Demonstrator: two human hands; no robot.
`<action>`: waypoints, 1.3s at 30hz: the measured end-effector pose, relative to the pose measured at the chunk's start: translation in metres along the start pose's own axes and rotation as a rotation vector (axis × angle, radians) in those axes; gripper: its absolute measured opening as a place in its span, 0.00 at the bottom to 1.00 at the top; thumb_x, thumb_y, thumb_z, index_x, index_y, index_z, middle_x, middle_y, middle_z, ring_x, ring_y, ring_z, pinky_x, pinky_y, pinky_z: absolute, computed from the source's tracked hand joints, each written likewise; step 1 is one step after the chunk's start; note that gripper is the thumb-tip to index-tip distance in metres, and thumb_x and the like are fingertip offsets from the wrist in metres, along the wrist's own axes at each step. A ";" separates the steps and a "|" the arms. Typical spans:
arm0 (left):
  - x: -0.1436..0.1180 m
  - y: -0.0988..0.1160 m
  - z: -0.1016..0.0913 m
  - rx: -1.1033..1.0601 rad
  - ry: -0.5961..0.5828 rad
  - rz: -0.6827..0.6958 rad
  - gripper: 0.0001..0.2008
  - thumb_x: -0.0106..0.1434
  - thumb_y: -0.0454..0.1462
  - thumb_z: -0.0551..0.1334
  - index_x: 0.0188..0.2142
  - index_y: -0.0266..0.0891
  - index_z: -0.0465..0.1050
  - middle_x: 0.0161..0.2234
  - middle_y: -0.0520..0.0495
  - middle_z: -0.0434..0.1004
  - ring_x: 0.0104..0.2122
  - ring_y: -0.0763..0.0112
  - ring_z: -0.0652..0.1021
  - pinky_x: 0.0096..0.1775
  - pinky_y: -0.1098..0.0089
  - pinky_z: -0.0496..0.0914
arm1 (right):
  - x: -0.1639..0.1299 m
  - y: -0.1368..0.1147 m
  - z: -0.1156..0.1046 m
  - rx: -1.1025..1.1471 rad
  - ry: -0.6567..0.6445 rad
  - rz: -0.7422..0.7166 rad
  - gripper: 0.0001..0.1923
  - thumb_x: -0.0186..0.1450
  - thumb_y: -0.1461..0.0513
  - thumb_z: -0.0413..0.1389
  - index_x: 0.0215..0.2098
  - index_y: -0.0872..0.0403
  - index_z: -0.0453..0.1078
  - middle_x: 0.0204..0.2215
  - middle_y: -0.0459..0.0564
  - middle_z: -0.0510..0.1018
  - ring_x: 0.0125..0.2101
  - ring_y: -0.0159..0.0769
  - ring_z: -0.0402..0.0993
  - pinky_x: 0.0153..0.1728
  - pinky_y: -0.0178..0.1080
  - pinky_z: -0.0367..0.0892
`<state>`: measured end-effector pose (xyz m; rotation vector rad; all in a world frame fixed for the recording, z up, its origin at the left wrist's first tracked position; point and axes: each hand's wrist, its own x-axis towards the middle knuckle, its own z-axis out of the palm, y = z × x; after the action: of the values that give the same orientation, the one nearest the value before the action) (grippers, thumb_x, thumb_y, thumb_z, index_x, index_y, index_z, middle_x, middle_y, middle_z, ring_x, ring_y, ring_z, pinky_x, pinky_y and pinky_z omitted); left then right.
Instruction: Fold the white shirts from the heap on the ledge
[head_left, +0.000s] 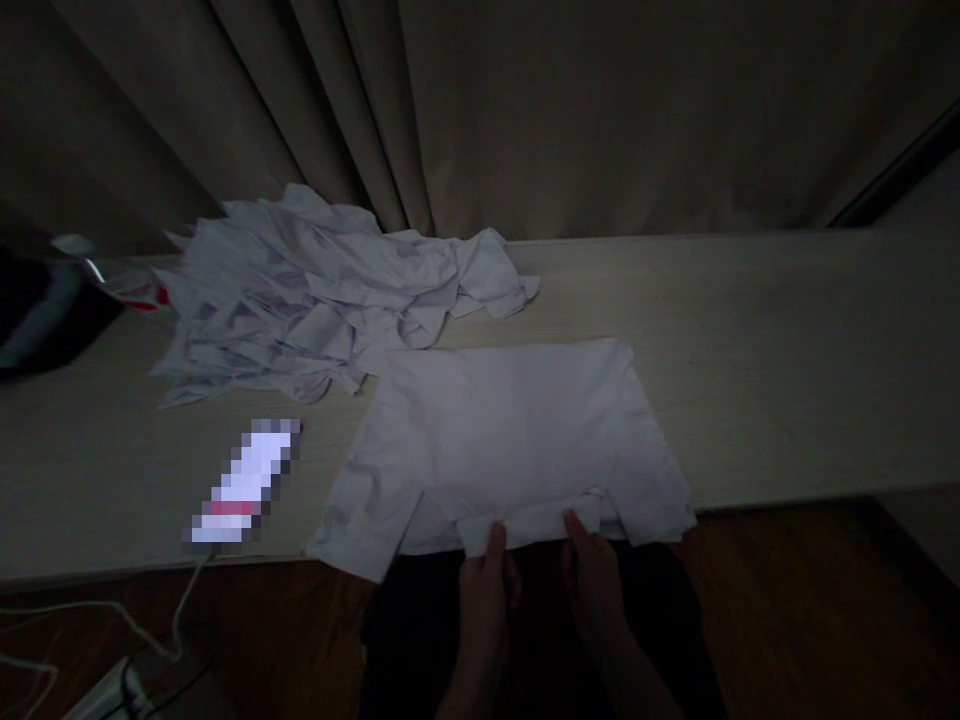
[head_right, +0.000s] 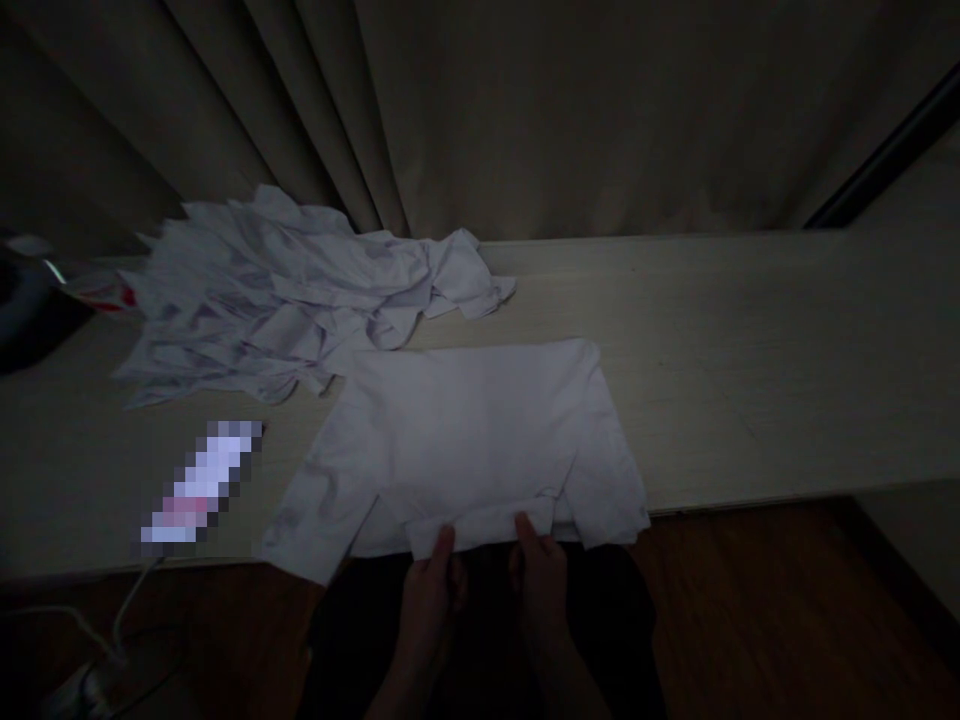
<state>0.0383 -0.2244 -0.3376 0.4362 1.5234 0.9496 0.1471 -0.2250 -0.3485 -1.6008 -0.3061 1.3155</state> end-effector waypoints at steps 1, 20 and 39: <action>-0.001 -0.001 0.002 0.021 -0.026 0.010 0.29 0.48 0.60 0.59 0.11 0.40 0.56 0.08 0.58 0.53 0.10 0.81 0.57 0.16 0.75 0.49 | 0.001 0.000 0.000 -0.018 0.013 -0.013 0.28 0.51 0.43 0.59 0.11 0.53 0.56 0.07 0.39 0.56 0.12 0.24 0.52 0.14 0.31 0.49; 0.010 0.005 -0.009 -0.199 0.025 -0.053 0.26 0.52 0.56 0.60 0.14 0.40 0.55 0.10 0.59 0.54 0.11 0.81 0.58 0.15 0.76 0.49 | 0.013 0.004 0.000 0.036 0.118 0.124 0.32 0.59 0.41 0.49 0.09 0.53 0.59 0.06 0.43 0.60 0.10 0.27 0.56 0.13 0.33 0.50; 0.011 0.025 -0.036 -0.009 -0.113 -0.236 0.30 0.50 0.63 0.53 0.21 0.36 0.66 0.15 0.53 0.66 0.13 0.79 0.66 0.15 0.77 0.48 | 0.021 0.005 -0.005 -0.003 0.106 0.051 0.30 0.57 0.41 0.52 0.09 0.53 0.58 0.05 0.42 0.58 0.09 0.25 0.53 0.12 0.32 0.47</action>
<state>-0.0044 -0.2127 -0.3274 0.2908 1.4315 0.7349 0.1572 -0.2147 -0.3656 -1.6844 -0.2034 1.2636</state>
